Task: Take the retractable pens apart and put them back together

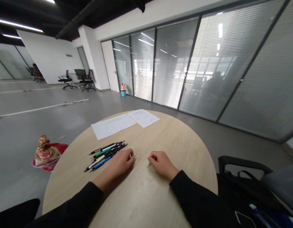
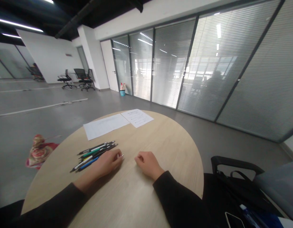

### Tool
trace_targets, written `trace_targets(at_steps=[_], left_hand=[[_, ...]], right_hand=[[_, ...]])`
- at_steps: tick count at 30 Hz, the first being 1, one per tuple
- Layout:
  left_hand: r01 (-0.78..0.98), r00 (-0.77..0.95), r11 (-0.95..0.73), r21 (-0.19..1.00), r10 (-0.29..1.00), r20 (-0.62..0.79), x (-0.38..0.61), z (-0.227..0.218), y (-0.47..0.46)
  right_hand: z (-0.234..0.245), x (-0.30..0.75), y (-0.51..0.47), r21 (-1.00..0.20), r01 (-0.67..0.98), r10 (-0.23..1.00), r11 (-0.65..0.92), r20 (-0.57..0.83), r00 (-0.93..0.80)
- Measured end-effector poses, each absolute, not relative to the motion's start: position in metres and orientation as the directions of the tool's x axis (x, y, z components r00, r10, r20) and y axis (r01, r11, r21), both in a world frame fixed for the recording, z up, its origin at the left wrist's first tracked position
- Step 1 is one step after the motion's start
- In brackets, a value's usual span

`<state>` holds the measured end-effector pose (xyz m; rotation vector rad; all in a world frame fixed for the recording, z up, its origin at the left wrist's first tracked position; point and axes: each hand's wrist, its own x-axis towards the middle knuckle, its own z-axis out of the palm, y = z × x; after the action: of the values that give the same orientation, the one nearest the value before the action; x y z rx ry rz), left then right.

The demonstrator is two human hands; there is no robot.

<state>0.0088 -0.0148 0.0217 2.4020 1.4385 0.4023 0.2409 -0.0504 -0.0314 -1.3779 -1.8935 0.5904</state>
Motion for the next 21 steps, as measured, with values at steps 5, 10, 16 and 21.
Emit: trace_targets(at_steps=[5,10,16,21], left_hand=[[0.508,0.4,-0.374,0.776,0.9,0.172,0.026,0.029,-0.019],[0.258,0.357,-0.232,0.938,0.925,0.131,0.039,0.02,-0.014],[0.095,0.376,-0.108,0.99,0.924,0.065,0.043,0.01,-0.007],[-0.039,0.354,-0.022,0.999,0.934,0.034,0.042,0.006,-0.009]], right_hand=[[-0.029,0.24,-0.052,-0.723,0.62,0.952,0.304,0.24,-0.188],[-0.028,0.24,-0.053,-0.757,0.575,0.951,0.31,0.24,-0.197],[-0.029,0.241,-0.051,-0.823,0.475,0.949,0.312,0.242,-0.202],[-0.027,0.243,-0.052,-0.842,0.45,0.951,0.297,0.219,-0.218]])
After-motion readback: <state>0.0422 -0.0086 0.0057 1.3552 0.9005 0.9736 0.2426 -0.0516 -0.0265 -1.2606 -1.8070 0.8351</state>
